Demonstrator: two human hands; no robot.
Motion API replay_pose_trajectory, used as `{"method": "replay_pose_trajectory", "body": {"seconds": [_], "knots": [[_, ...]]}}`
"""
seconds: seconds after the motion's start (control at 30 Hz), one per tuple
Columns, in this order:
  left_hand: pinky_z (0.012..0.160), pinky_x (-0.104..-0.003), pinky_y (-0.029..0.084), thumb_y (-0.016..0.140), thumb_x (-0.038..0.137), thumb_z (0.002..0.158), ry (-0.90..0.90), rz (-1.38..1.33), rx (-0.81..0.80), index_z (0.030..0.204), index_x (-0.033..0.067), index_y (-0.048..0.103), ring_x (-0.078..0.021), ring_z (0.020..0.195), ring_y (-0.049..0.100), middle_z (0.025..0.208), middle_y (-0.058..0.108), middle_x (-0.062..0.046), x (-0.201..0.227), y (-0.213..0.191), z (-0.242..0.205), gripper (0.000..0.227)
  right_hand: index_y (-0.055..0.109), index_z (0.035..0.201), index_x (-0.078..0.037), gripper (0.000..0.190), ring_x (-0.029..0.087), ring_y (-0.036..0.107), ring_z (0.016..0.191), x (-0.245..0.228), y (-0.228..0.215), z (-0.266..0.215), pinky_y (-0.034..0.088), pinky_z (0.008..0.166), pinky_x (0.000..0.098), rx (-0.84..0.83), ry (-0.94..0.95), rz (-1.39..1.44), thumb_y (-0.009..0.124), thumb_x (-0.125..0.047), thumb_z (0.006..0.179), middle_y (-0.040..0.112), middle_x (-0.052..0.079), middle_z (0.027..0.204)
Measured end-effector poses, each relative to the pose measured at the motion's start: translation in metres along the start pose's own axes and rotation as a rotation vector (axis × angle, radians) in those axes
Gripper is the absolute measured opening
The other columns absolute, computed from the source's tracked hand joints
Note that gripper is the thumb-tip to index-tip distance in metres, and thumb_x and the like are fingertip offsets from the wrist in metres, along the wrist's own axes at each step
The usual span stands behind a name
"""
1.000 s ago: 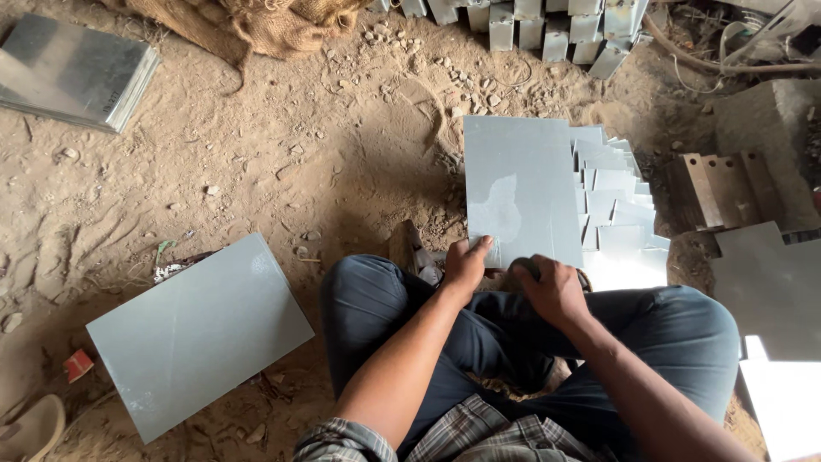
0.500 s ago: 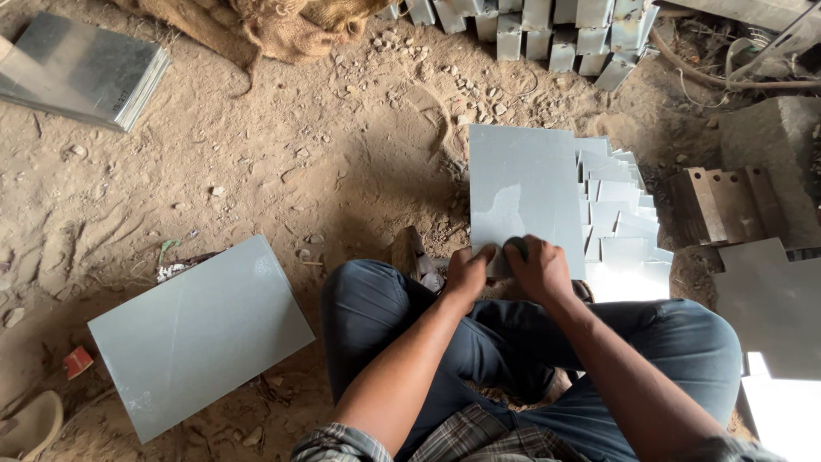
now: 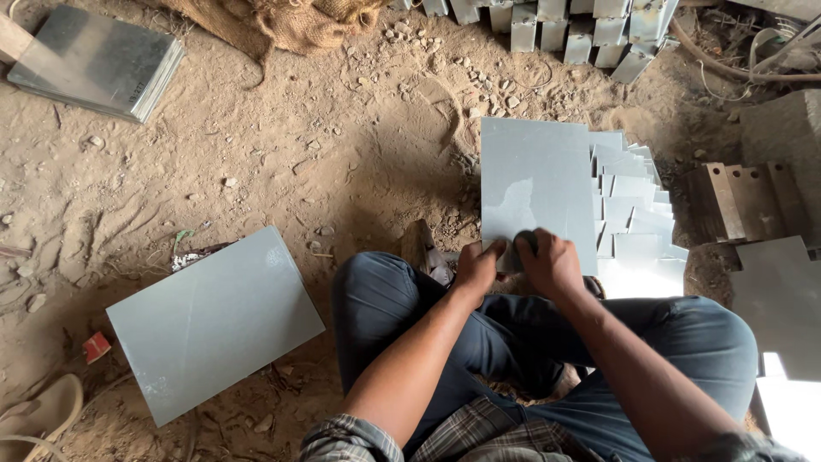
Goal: The person sits on the ground and uses a small abrasive tool to smooth the surface of rectangular metal sheets. They handle the sheets one at a time, rubbing the tool across the surface, then placing the finished sheet onto a stack.
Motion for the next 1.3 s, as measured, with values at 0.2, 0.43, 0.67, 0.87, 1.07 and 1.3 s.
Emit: {"method": "replay_pose_trajectory", "body": {"seconds": [0.2,0.43,0.67,0.87,1.07,1.3], "knots": [[0.053,-0.029,0.047,0.061,0.03,0.107,0.164,0.287,0.06,0.093,0.0002,0.076,-0.0127,0.063,0.061,0.072,0.071,-0.008,-0.003,-0.009,0.008,0.037,0.067,0.088,-0.003,0.034,0.038,0.071,0.07,0.006,0.003,-0.043,0.058,0.066,0.0455,-0.094,0.177,0.07,0.061,-0.036,0.096,0.071,0.02,0.077],[0.056,-0.039,0.047,0.059,0.026,0.102,-0.02,-0.049,-0.018,0.097,-0.0007,0.072,-0.022,0.065,0.065,0.076,0.072,-0.009,-0.006,0.001,0.002,0.031,0.071,0.095,-0.004,0.028,0.039,0.07,0.073,-0.007,-0.005,0.006,0.057,0.066,0.0476,0.024,-0.016,-0.009,0.058,-0.029,0.098,0.073,0.019,0.09],[0.07,-0.034,0.054,0.058,0.03,0.104,0.048,0.233,0.072,0.106,0.0041,0.074,-0.0164,0.079,0.068,0.085,0.074,-0.007,-0.002,-0.01,0.005,0.03,0.071,0.092,-0.004,0.032,0.039,0.073,0.07,-0.005,-0.001,-0.046,0.059,0.065,0.0461,-0.036,0.187,0.124,0.062,-0.035,0.093,0.073,0.02,0.078],[0.056,-0.038,0.05,0.059,0.026,0.102,0.009,0.02,0.013,0.094,-0.0008,0.074,-0.021,0.064,0.065,0.074,0.071,-0.007,-0.003,-0.004,0.001,0.031,0.069,0.089,-0.001,0.036,0.045,0.07,0.076,0.0,-0.006,0.003,0.057,0.069,0.0491,0.083,0.159,0.081,0.064,-0.035,0.097,0.071,0.024,0.082],[0.053,-0.029,0.045,0.063,0.028,0.106,0.22,0.247,0.085,0.088,-0.0017,0.074,-0.0152,0.064,0.061,0.07,0.069,-0.006,0.001,-0.009,0.009,0.036,0.069,0.09,-0.002,0.033,0.044,0.071,0.074,0.0,-0.002,-0.036,0.057,0.068,0.0491,0.005,0.179,0.084,0.064,-0.034,0.094,0.071,0.023,0.08],[0.048,-0.032,0.047,0.061,0.024,0.1,0.055,-0.05,0.01,0.088,0.0014,0.072,-0.0165,0.059,0.063,0.072,0.069,-0.006,-0.013,-0.003,0.008,0.028,0.067,0.087,0.0,0.035,0.045,0.069,0.077,0.001,-0.007,0.001,0.056,0.068,0.0501,0.144,0.081,0.092,0.066,-0.034,0.096,0.07,0.025,0.082]]}}
Point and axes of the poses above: each hand's wrist, its own z-axis towards the middle knuckle, its own y-axis out of the palm, x = y × z, the point moved 8 cm from there along z, towards the middle knuckle
